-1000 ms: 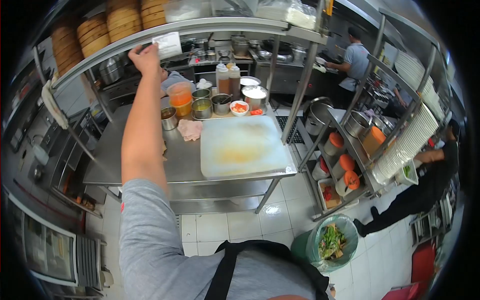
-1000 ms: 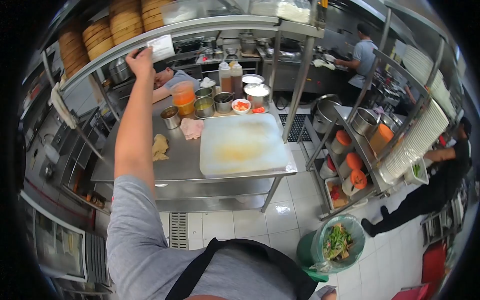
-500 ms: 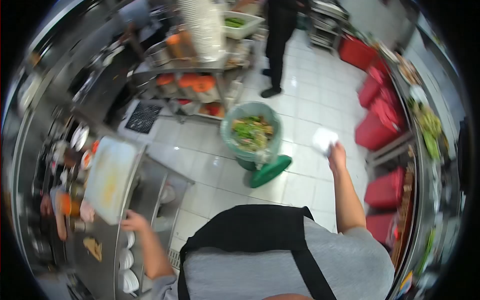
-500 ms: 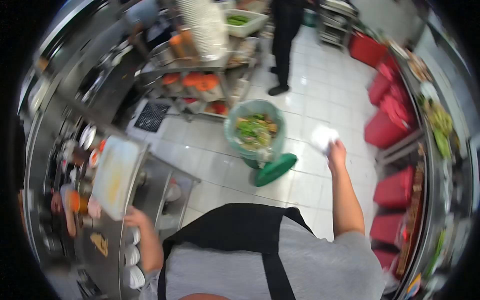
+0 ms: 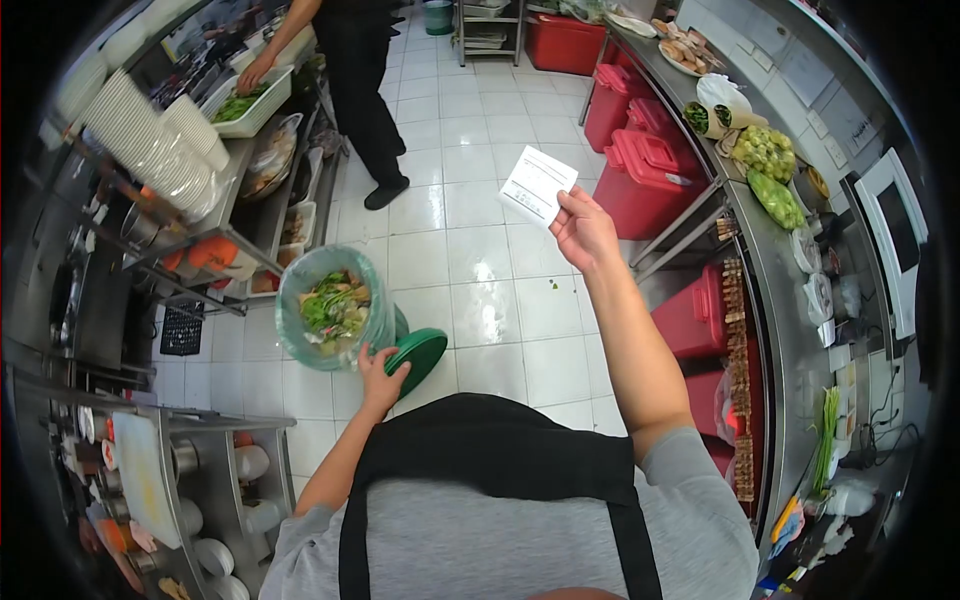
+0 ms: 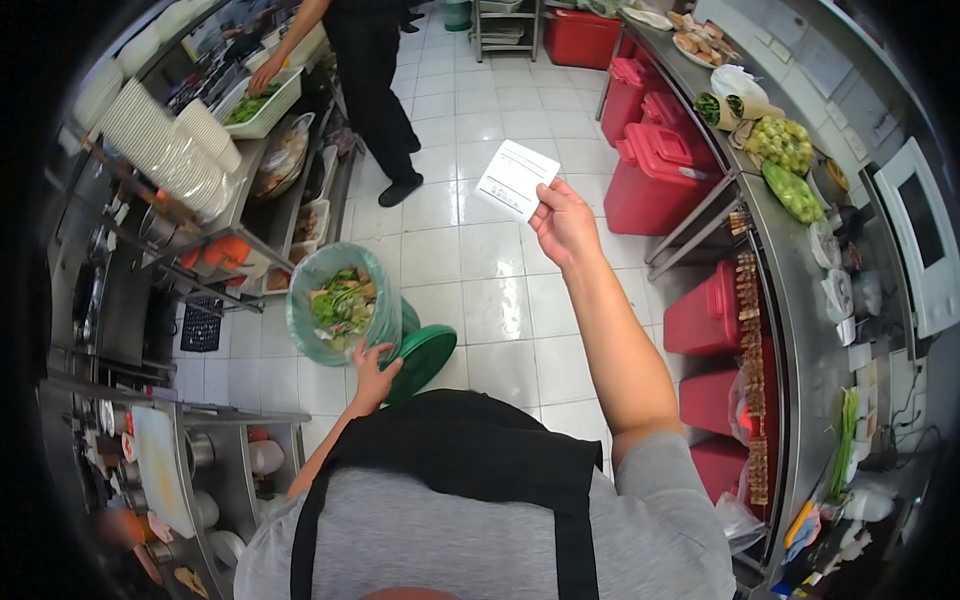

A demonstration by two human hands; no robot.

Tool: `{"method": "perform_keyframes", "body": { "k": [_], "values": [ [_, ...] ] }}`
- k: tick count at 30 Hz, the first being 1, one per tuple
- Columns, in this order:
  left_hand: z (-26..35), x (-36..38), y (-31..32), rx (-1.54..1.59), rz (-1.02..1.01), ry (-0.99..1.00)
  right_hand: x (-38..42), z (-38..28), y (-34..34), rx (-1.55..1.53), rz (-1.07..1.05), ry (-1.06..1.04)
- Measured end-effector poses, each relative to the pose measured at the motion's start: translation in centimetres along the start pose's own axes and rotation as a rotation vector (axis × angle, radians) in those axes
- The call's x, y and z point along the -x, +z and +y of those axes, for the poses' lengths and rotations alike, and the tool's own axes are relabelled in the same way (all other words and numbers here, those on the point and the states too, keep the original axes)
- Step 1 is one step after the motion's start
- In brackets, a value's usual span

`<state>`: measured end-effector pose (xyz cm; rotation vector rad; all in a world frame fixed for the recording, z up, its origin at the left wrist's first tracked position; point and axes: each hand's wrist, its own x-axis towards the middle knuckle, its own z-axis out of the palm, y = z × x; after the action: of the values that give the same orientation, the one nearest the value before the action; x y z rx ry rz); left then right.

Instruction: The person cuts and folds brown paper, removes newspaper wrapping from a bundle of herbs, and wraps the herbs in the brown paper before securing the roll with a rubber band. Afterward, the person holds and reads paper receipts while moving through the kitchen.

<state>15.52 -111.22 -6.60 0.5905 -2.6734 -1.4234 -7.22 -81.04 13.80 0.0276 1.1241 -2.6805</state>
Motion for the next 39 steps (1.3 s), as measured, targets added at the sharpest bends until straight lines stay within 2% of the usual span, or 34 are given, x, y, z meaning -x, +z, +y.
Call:
{"method": "perform_keyframes", "body": {
  "k": [3, 6, 7, 10, 12, 14, 17, 21, 23, 24, 25, 29, 31, 33, 34, 36, 37, 39],
  "values": [
    [-0.1, -4.5, 1.8, -0.079, -0.014, -0.044, -4.7, -1.7, -2.0, 0.028, 0.011, 0.008],
    [0.6, -12.1, 4.6, 0.016, 0.045, -0.072, -10.6, -3.7, -3.8, 0.056, 0.016, 0.028],
    [2.5, -15.0, 5.2, 0.037, 0.045, -0.053, -12.6, -4.1, -4.3, 0.055, 0.021, 0.034],
    [6.6, -25.9, 8.5, 0.242, -0.124, -0.095, -19.0, -6.4, -5.1, 0.095, 0.047, 0.041],
    [17.6, -30.1, 9.1, 0.451, -0.262, -0.147, -23.1, -7.8, -5.7, 0.11, 0.067, 0.046],
    [23.6, -36.2, 11.3, 0.621, -0.375, 0.113, -27.2, -9.4, -6.3, 0.118, 0.083, 0.047],
    [35.5, -43.6, 12.5, 0.733, -0.538, 0.333, -32.9, -11.1, -7.5, 0.106, 0.105, 0.046],
    [45.8, -53.9, 15.5, 0.635, -0.662, 0.521, -42.1, -13.5, -9.4, 0.108, 0.105, 0.063],
    [48.3, -59.4, 18.0, 0.588, -0.666, 0.493, -46.7, -14.4, -10.8, 0.121, 0.072, 0.095],
    [48.9, -61.4, 18.9, 0.571, -0.656, 0.469, -48.9, -14.5, -11.5, 0.13, 0.027, 0.118],
    [49.5, -63.6, 19.6, 0.553, -0.729, 0.419, -51.9, -15.0, -11.8, 0.142, -0.032, 0.14],
    [49.4, -70.1, 22.1, 0.674, -0.416, 0.328, -60.3, -15.7, -11.5, 0.111, -0.22, 0.288],
    [48.1, -72.2, 23.2, 1.027, -0.221, 0.284, -64.2, -15.1, -11.4, 0.06, -0.31, 0.364],
    [46.1, -73.5, 23.9, 1.205, -0.005, 0.117, -68.1, -12.4, -11.5, 0.046, -0.362, 0.394],
    [45.0, -73.9, 23.8, 1.221, 0.016, 0.056, -70.2, -11.3, -11.4, 0.14, -0.325, 0.454],
    [42.9, -74.6, 22.8, 1.222, 0.024, -0.033, -73.9, -10.3, -10.3, 0.339, -0.362, 0.435],
    [41.3, -75.5, 22.3, 1.144, -0.014, -0.006, -76.1, -10.1, -9.9, 0.433, -0.422, 0.447],
    [39.2, -77.8, 21.0, 1.167, -0.021, -0.121, -80.4, -9.6, -9.3, 0.586, -0.532, 0.48]
  ]
}}
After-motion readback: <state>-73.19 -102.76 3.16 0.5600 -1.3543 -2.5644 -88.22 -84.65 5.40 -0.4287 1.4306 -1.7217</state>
